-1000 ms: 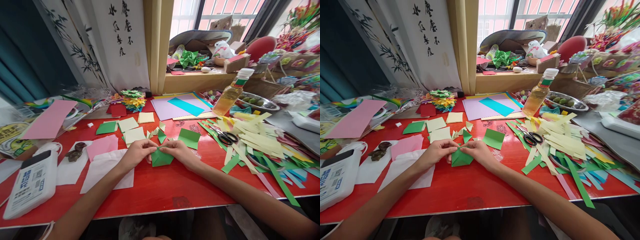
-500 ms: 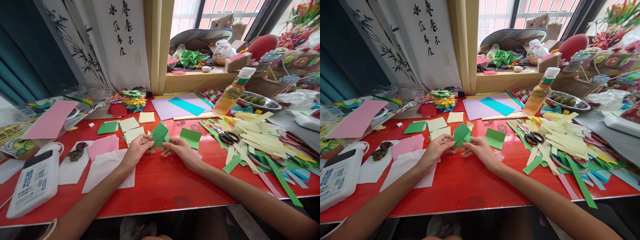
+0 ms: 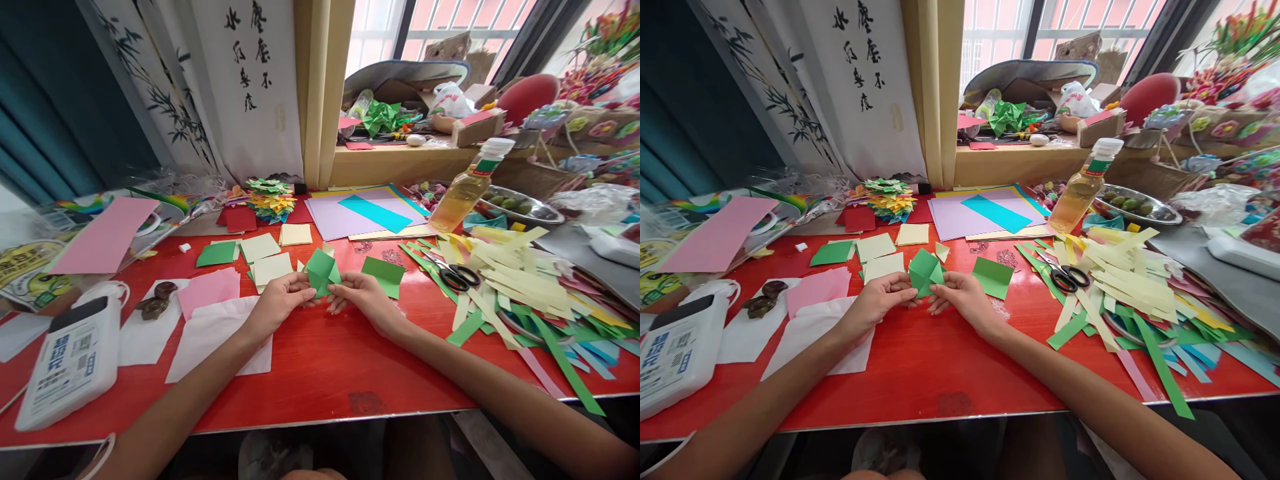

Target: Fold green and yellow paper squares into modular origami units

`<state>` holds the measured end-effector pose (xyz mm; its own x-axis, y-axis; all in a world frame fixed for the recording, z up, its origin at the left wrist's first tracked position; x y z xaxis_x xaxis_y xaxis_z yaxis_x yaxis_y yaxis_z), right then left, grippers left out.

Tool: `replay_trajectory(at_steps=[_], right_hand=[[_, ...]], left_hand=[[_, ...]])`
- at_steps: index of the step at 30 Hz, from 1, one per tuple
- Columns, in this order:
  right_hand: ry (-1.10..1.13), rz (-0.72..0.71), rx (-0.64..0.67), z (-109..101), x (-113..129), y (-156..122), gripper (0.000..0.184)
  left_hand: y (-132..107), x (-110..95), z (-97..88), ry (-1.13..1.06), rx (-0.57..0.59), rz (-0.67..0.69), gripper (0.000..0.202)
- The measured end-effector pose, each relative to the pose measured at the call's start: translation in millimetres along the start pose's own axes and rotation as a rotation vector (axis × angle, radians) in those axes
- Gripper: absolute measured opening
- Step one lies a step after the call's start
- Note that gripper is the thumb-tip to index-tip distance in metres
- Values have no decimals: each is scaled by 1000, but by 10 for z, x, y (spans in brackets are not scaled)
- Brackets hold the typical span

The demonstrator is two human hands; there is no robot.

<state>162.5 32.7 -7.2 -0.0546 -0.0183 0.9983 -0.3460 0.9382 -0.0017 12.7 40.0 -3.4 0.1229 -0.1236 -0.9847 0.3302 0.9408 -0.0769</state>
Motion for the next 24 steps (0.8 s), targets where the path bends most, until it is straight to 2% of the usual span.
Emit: replay_trajectory(at_steps=[8,16,24], right_hand=[[-37,0,-20,18,34,-16,27],[-127,-37,-45,14,12,-41,26],[-144,-34,-11,21,-22,-36,24]], left_hand=[[-3,0,39,23,34,-11,30],[-12,14,85,60,119,-26,26],[-10,-13,88,104,112,38,27]])
Point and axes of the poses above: each hand's wrist, its own y-axis towards the middle knuckle, its own z-axis out of the palm, x = y × z, the point moved 4 cm from there along y, towards the middle knuckle, and after that the axes turned 10 degrees about -y, right-handed, at the moved point
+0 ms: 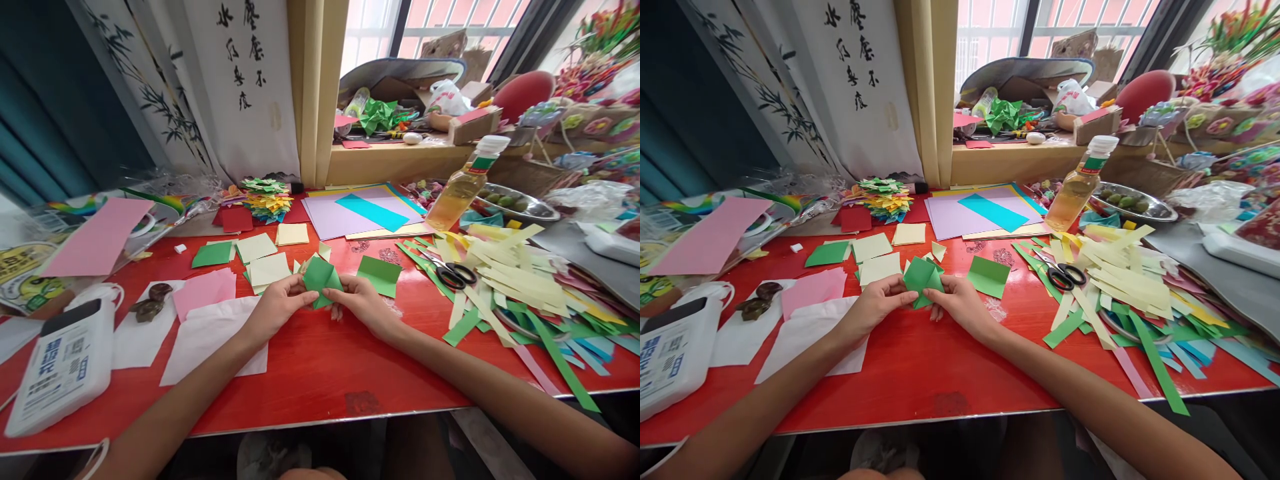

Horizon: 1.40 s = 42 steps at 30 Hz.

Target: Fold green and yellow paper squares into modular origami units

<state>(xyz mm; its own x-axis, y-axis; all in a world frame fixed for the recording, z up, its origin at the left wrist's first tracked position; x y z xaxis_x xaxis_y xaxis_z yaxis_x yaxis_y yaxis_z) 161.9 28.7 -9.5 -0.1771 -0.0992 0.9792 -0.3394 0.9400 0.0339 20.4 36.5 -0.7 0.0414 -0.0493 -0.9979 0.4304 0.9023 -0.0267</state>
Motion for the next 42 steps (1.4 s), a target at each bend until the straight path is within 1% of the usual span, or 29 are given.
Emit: replay_trajectory(at_steps=[4,15,21,26,29,32,36,42], right_hand=[[41,2,36,25,-10,3,25],[122,61,49,60,18,-2,29],[89,59,53,63,10,-2,24],[81,43,41,53,12,6,22],[79,39,77,57,10,0,23],[87,30,105,64,13,-7,23],[105,19,100,69,9,-5,25],[168,65,73,62,-42,21,28]], left_hand=[[7,4,-11,2,7,5,25],[-4,3,-39,81,-17,33,22],[-26,1,-4,108,1,22,20],[-23,-11,0,53,-33,39,17],[-9,0,-20,61,-43,37,17],[1,14,-37,73,-33,27,17],[4,13,-34,60,-30,34,17],[15,29,-3,24,-3,26,20]])
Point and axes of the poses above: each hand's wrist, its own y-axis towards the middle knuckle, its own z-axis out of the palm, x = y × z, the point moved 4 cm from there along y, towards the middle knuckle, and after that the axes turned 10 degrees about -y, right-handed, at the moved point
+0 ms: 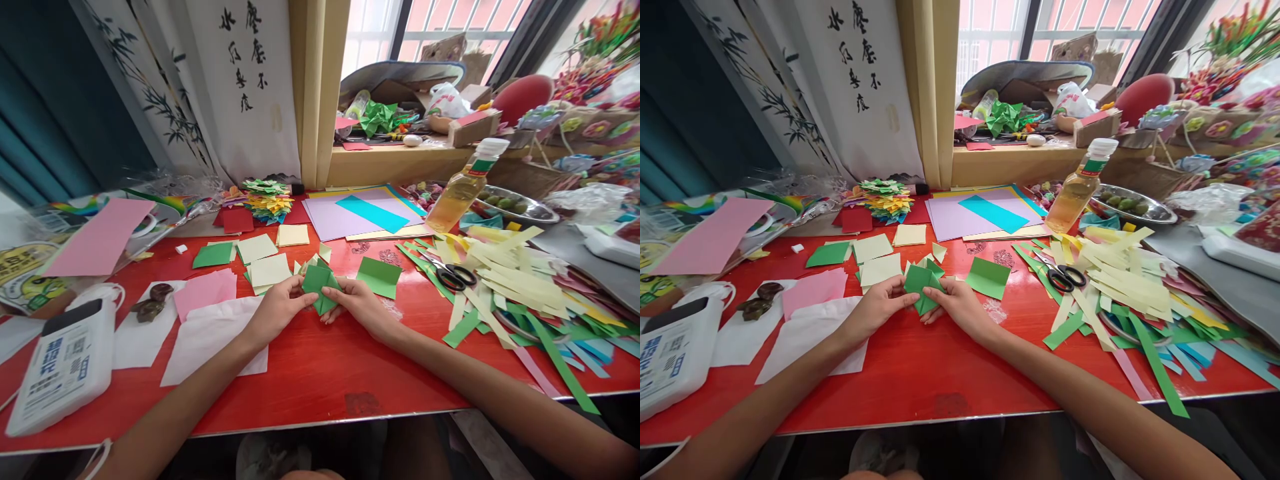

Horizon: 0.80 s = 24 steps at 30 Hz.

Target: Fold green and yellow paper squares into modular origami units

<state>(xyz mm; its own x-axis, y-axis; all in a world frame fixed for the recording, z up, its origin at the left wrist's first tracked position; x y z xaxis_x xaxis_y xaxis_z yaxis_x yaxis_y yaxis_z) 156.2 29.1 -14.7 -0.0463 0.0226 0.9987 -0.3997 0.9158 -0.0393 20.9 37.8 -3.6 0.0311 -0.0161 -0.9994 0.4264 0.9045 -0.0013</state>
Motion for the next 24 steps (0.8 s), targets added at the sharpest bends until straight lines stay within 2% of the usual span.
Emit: replay_trajectory(at_steps=[5,14,20,24], right_hand=[[52,15,33,4,-9,5,31],[-17,1,76,45,-47,12,30],[-32,-21,59,34,-58,28,32],[-5,19,30,13,-24,20,31]], left_hand=[[-5,5,-11,64,-17,47,21],[-42,-10,9,154,-8,51,19],[-70,-38,36,198,-12,42,20],[-69,-55,34,176,-23,31,25]])
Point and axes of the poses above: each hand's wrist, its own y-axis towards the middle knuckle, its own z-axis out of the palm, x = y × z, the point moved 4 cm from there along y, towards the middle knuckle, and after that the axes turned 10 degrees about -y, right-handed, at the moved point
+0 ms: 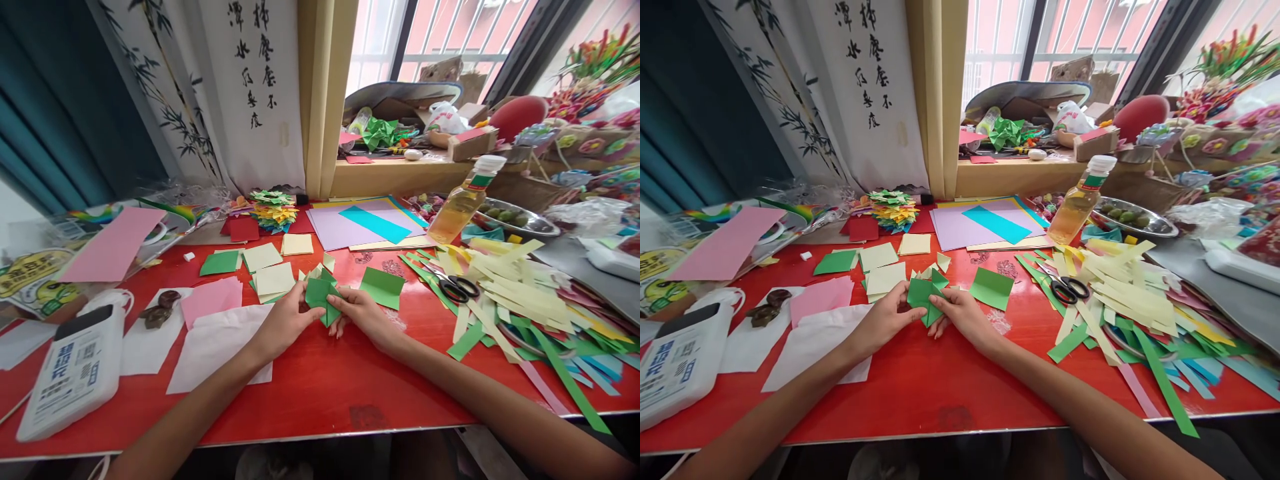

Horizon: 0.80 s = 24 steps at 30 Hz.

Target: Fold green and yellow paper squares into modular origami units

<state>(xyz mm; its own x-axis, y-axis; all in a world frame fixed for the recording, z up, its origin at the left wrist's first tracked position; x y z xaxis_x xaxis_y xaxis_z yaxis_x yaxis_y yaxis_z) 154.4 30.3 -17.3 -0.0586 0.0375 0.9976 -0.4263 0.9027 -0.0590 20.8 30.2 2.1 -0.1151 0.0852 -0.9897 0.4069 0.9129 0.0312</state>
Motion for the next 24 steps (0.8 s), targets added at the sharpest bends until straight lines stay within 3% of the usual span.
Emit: replay_trajectory(at_steps=[9,24], right_hand=[[12,-9,2,-3,51,-18,27],[-75,24,-1,20,32,-24,29]], left_hand=[[25,10,-63,-79,-74,-52,51],[11,67,-76,40,-67,-46,55]])
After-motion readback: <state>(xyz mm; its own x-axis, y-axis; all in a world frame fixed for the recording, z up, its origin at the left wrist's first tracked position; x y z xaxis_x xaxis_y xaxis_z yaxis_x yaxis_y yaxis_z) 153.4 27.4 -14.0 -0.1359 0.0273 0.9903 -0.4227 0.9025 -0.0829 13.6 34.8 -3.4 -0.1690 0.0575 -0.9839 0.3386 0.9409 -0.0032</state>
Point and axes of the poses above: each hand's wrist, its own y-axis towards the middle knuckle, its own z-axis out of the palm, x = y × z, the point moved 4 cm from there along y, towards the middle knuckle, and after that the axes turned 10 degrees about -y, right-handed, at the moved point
